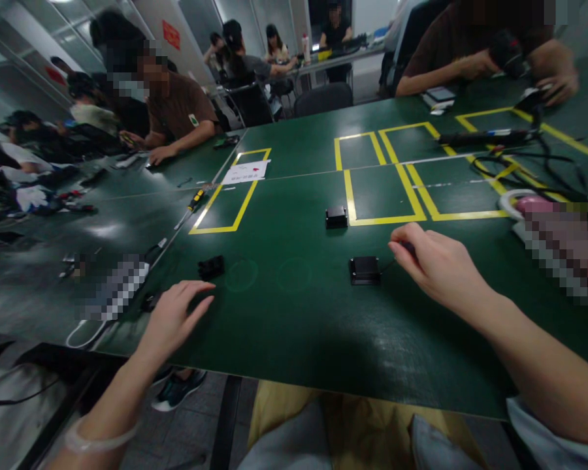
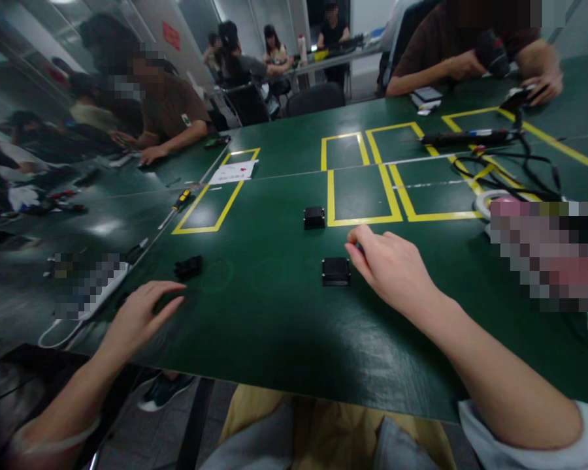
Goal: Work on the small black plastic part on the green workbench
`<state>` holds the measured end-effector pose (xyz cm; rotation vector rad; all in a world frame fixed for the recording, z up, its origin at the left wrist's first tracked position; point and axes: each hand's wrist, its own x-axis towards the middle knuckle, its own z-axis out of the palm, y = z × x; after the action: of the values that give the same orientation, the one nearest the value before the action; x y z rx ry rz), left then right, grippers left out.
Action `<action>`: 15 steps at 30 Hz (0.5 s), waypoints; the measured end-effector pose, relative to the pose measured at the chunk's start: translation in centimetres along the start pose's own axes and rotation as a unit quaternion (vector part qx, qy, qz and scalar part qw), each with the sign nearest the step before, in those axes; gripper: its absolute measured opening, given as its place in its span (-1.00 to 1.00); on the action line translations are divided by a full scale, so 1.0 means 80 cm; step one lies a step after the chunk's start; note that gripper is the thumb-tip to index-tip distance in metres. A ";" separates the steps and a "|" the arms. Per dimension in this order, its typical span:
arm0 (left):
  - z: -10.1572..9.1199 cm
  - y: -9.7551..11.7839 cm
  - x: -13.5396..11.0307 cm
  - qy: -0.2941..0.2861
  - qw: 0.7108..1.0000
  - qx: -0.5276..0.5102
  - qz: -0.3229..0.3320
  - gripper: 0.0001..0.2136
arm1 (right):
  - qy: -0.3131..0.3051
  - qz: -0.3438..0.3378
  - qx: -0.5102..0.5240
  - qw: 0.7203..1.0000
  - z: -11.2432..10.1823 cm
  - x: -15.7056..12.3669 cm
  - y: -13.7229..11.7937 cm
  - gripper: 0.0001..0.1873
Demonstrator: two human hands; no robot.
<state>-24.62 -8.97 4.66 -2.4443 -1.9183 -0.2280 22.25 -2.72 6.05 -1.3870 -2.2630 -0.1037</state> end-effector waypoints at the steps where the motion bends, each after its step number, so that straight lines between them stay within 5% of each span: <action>1: 0.005 0.021 0.007 -0.002 1.000 -0.027 0.011 -0.74 | 0.000 0.001 0.001 1.000 0.000 0.000 0.000 -0.74; 9: 0.027 0.177 0.078 -0.030 0.973 -0.187 0.135 -0.57 | 0.001 0.017 0.010 1.000 -0.003 0.001 -0.005 -0.77; 15: 0.049 0.252 0.134 -0.037 0.948 -0.228 0.218 -0.38 | 0.000 0.003 -0.010 1.000 -0.003 0.003 -0.004 -0.70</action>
<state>-2.25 -3.10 3.60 -3.1303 -1.4062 -0.6300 22.00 -2.76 6.40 -1.4040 -2.2625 -0.1241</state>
